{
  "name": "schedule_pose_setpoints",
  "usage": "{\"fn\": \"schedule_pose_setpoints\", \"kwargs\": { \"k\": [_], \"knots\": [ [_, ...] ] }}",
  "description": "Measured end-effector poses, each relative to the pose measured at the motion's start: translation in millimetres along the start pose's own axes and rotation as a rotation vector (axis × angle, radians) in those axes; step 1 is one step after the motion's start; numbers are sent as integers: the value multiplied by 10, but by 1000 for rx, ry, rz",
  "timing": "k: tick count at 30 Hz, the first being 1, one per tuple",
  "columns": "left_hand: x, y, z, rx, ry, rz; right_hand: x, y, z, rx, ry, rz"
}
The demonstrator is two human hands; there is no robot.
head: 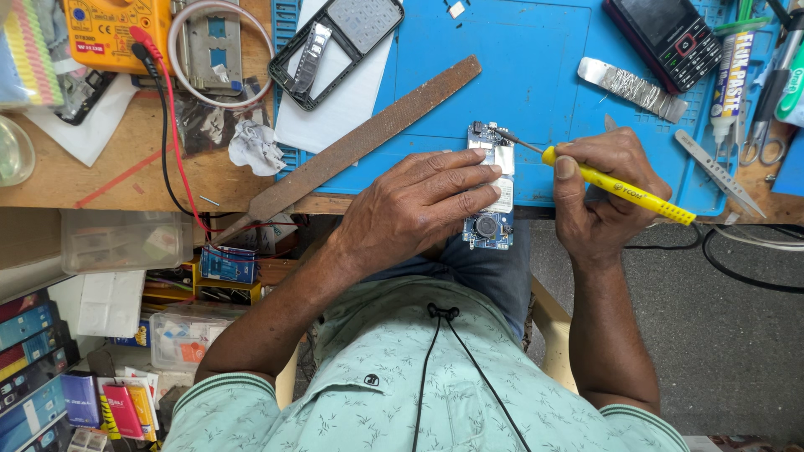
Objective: The person uses a soldering iron to work on a mobile phone motherboard, then cleans the board with a toothbrush and liquid. They reassemble the phone with its battery and back cover, connect a charging cable, and inspect the device.
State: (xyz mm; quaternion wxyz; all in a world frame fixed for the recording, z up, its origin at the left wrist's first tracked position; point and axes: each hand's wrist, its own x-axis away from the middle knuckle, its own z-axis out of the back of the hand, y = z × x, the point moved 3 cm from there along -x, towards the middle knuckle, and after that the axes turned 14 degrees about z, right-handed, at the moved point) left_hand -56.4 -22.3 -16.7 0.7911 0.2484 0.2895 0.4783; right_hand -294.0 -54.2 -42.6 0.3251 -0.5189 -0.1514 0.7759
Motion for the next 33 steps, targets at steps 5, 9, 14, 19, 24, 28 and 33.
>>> {"fn": "schedule_pose_setpoints", "kwargs": {
  "k": [5, 9, 14, 19, 24, 28, 33],
  "knots": [
    [0, -1, 9, -10, 2, -6, 4, 7, -3, 3, -1, 0],
    [-7, -1, 13, -9, -1, -7, 14, 14, 6, 17, -9, -7],
    [-9, -9, 11, -14, -1, -9, 12, 35, 12, 11, -17, -7],
    [-19, 0, -15, -11, 0, -12, -1, 19, 44, -46, 68, -40],
    [-23, 30, -43, -13, 2, -14, 50, 19, 103, -89, 126, -88],
    [-14, 148, -134, 0, 10, -16, 115, 25, 204, -47, 65, -18],
    [-48, 235, -117, 5, 8, -8, 122, 22, 287, -21, 44, -15]
  ]
}}
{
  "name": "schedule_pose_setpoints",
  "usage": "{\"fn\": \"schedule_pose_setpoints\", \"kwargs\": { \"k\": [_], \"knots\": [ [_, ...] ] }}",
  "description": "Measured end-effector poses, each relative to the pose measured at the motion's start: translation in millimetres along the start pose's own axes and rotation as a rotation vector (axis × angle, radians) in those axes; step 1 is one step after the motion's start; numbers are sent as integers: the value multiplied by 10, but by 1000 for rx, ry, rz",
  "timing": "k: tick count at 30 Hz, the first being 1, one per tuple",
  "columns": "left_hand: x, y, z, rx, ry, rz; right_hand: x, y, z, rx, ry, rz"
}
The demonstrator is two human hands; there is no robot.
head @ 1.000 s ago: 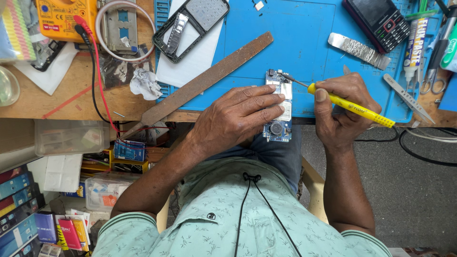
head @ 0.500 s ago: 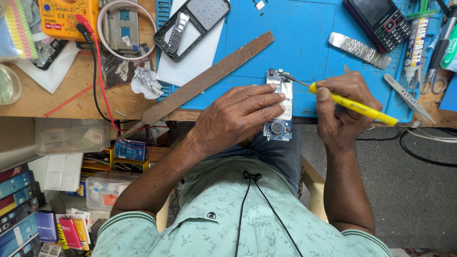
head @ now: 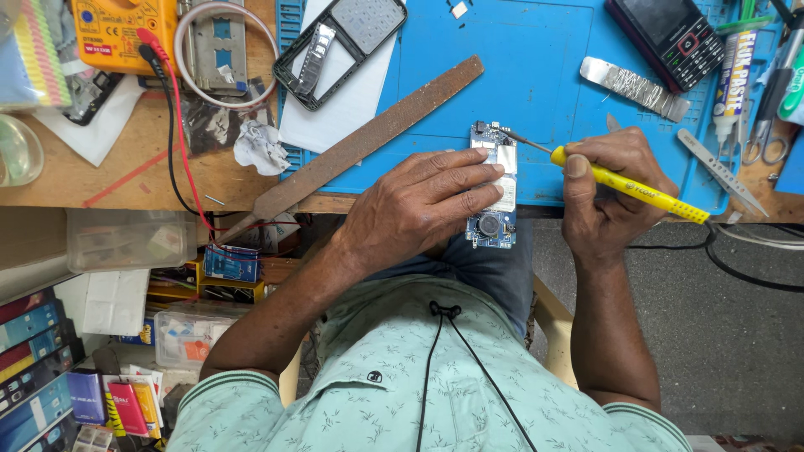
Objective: The person uses a soldering iron to work on a mobile phone motherboard, then cleans the board with a toothbrush and liquid. They reassemble the phone with its battery and back cover, connect a charging cable, and inspect the device.
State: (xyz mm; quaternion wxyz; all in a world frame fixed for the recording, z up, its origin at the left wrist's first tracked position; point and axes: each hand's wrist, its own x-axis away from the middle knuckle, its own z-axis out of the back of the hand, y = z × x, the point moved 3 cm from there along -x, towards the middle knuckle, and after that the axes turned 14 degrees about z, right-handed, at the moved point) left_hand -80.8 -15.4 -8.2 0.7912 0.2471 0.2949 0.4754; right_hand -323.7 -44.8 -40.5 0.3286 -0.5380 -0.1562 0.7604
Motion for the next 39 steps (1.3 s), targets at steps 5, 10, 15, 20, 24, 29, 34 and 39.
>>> {"fn": "schedule_pose_setpoints", "kwargs": {
  "k": [5, 10, 15, 20, 24, 29, 34, 39],
  "knots": [
    [-65, -5, 129, 7, -26, -3, -122, -11, -26, -3, 8, 6],
    [-47, -51, 137, -11, -18, -19, -141, -25, -79, 12, -6, 7],
    [7, -112, 92, -7, -12, -24, -72, -28, -119, 10, -7, -8],
    [25, -121, 92, 7, -19, -12, -51, -18, -133, 11, -1, -10],
    [26, -115, 80, -3, -19, -11, -40, -3, -134, 18, 3, 0],
    [29, -123, 59, -4, -12, -6, -26, 16, -132, 28, -2, 7],
    [30, -119, 64, -3, -12, -7, -31, -6, -127, 39, -11, 2],
    [30, -116, 71, -9, -10, -9, -45, -19, -132, 33, -17, -6]
  ]
}}
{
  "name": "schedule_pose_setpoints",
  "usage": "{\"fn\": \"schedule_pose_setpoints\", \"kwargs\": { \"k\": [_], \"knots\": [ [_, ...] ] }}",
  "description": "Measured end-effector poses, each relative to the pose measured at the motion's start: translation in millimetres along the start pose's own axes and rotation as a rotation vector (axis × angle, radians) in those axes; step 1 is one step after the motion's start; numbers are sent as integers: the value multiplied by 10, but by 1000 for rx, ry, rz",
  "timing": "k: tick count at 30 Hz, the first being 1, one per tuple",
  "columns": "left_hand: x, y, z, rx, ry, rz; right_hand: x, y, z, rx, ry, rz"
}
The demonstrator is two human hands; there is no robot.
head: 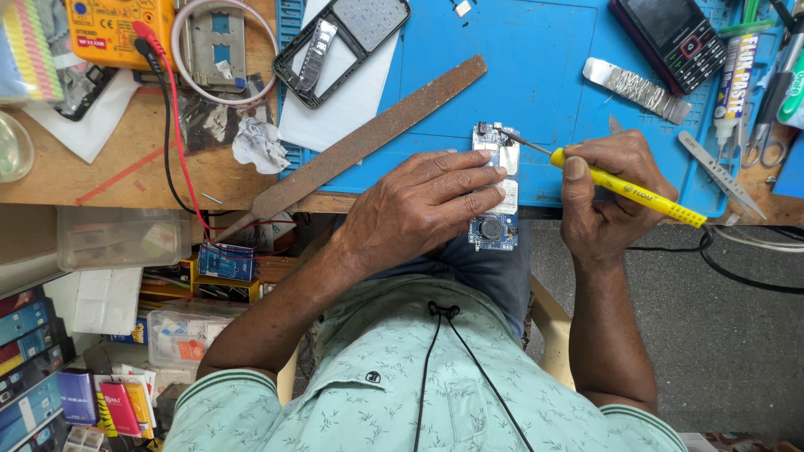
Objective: The person uses a soldering iron to work on a mobile phone motherboard, then cleans the board with a toothbrush and liquid. They reassemble the phone with its battery and back cover, connect a charging cable, and inspect the device.
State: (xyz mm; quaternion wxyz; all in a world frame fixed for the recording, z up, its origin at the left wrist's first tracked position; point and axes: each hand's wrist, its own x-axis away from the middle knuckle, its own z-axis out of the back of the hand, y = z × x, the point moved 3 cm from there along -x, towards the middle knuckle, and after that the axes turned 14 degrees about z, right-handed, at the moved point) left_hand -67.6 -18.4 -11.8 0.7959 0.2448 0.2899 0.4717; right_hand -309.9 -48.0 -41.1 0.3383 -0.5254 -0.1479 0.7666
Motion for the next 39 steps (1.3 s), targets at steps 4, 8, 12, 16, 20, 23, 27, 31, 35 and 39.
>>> {"fn": "schedule_pose_setpoints", "kwargs": {
  "k": [4, 8, 12, 16, 20, 23, 27, 31, 35, 39],
  "knots": [
    [3, -2, -11, -2, 2, -10, 5, 0, 2, 4, 10, 7],
    [10, -2, -29, -3, -1, -14, 24, -1, 9, -8, 18, 1],
    [15, -13, -38, -4, -1, -13, 28, 3, 6, 0, 5, 8],
    [12, -15, -60, -7, 2, -12, 29, 1, -2, 2, 1, 3],
    [16, -16, -68, -4, 4, -10, 33, -9, -2, 3, 1, 2],
    [17, -15, -71, -11, 6, -12, 39, -6, 0, 6, 1, 1],
    [15, -16, -93, -10, 3, -13, 63, 7, -1, 11, 0, 8],
    [24, -34, -112, -9, 0, -14, 97, 20, -7, 17, 4, 19],
    [28, -49, -128, -4, 1, -17, 113, 38, -18, 11, 9, 14],
    [28, -60, -132, 6, 2, -14, 117, 41, -27, 11, 5, 16]
  ]
}}
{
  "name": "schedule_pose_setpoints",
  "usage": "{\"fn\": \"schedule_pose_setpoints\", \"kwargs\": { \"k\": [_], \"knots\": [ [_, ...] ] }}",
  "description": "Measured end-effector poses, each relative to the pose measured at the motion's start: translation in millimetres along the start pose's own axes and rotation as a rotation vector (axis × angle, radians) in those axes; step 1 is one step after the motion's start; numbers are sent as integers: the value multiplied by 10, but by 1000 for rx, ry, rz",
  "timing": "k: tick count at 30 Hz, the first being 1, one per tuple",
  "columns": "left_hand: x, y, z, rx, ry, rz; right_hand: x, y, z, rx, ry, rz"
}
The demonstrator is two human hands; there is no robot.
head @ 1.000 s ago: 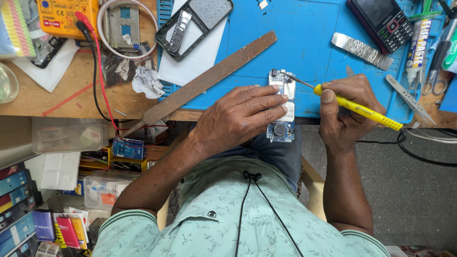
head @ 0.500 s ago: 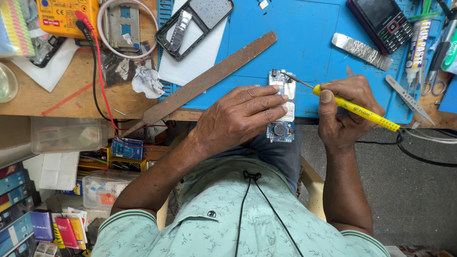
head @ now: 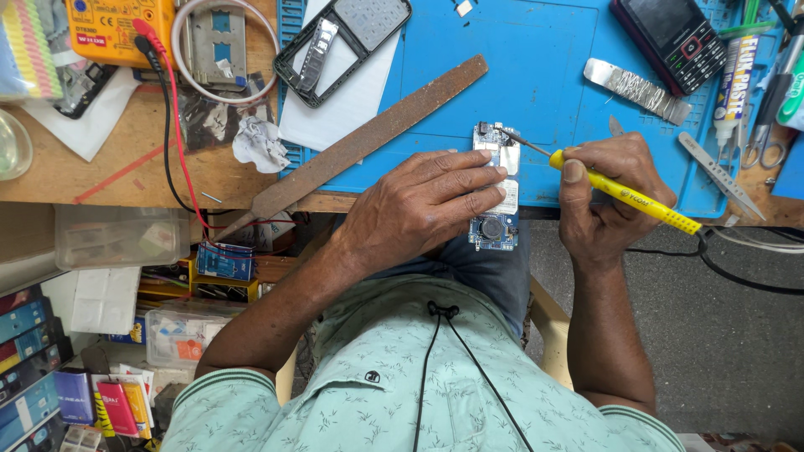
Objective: The person uses a soldering iron to work on a mobile phone motherboard, then cleans the board with a toothbrush and liquid. They reassemble the phone with its battery and back cover, connect a charging cable, and inspect the device.
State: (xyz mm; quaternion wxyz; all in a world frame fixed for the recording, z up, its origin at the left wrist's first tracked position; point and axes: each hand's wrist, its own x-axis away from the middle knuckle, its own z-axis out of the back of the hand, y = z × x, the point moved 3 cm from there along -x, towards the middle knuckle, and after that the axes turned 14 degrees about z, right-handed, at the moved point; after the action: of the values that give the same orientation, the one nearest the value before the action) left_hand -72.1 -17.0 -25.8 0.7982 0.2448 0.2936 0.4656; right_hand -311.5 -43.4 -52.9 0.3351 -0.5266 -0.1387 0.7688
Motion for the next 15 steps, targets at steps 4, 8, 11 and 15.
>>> {"fn": "schedule_pose_setpoints", "kwargs": {
  "k": [4, 8, 11, 15],
  "knots": [
    [11, -4, -1, 3, 2, 2, 8, -4, -2, 6, -10, -1],
    [25, -8, -9, -8, 2, 4, 21, 3, -13, 3, 3, 7],
    [33, -14, -14, -8, -2, 3, 35, 3, -19, 1, 4, 8],
    [41, -18, -8, -12, 0, 0, 43, -3, -21, -4, 1, 6]
  ]
}}
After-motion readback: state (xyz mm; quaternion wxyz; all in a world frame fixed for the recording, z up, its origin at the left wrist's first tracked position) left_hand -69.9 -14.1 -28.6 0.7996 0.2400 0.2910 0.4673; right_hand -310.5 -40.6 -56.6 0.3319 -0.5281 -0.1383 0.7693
